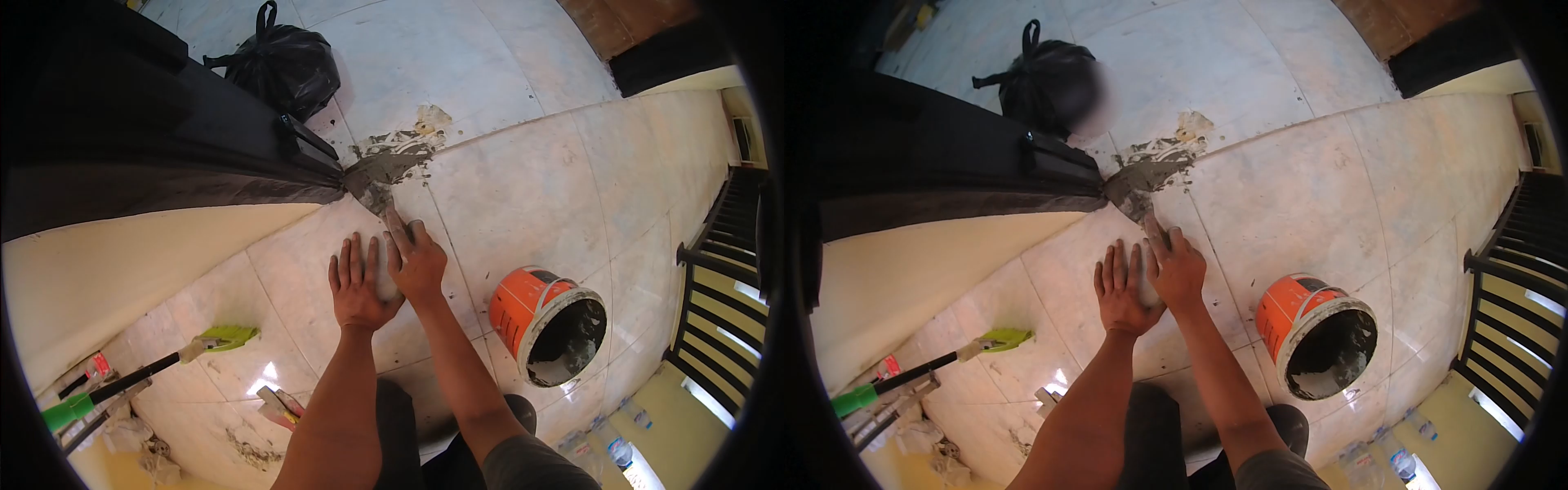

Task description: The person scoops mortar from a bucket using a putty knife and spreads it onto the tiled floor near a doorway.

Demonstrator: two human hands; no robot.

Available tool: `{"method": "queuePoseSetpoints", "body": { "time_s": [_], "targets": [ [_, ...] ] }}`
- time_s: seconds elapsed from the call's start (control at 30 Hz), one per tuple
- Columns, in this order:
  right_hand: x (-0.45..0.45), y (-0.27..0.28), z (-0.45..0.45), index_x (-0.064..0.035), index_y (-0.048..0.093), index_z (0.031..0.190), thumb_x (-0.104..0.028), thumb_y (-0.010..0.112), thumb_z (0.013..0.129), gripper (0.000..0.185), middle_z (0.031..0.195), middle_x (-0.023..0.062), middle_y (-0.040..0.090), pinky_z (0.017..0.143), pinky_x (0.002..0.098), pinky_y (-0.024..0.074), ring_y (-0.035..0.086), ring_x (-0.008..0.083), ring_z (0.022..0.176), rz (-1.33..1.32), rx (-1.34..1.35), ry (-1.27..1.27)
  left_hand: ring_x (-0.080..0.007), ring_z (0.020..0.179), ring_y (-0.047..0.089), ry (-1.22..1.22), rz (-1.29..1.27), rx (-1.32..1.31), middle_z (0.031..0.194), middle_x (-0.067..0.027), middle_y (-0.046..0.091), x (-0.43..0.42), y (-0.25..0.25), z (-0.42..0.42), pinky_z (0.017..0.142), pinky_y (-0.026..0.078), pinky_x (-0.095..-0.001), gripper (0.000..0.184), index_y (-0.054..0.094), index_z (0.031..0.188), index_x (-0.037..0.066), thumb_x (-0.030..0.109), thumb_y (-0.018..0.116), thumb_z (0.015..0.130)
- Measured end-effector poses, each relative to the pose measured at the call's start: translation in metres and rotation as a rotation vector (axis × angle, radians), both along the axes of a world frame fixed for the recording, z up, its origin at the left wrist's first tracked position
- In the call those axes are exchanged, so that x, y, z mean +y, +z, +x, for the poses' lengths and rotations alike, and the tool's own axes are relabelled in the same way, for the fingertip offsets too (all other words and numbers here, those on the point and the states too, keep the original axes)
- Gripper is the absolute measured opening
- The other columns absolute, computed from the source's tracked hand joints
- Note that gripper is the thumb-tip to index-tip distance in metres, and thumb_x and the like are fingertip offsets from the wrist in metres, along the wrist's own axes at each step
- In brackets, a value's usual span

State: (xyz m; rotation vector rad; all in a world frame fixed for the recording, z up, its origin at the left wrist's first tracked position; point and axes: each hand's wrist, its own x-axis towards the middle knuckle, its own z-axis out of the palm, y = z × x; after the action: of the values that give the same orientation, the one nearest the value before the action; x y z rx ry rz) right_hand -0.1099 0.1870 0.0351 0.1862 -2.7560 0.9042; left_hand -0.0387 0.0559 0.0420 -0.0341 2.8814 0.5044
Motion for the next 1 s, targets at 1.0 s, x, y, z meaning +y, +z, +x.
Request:
{"method": "queuePoseSetpoints", "body": {
  "time_s": [1.0],
  "targets": [
    [0.064,0.073,-0.053,-0.0057,0.065,0.124,-0.016,0.082,0.094,0.036,0.103,0.0273,0.075,0.077,0.0537,0.0554,0.072,0.0506,0.095,-0.218,-0.17,-0.131,-0.0355,0.171,0.02,-0.001,0.001,-0.016,0.185,-0.0168,0.024,-0.002,0.006,0.0,0.139,0.011,-0.0573,0.111,0.032,0.177,0.018,0.063,0.077,0.086]
  ]
}}
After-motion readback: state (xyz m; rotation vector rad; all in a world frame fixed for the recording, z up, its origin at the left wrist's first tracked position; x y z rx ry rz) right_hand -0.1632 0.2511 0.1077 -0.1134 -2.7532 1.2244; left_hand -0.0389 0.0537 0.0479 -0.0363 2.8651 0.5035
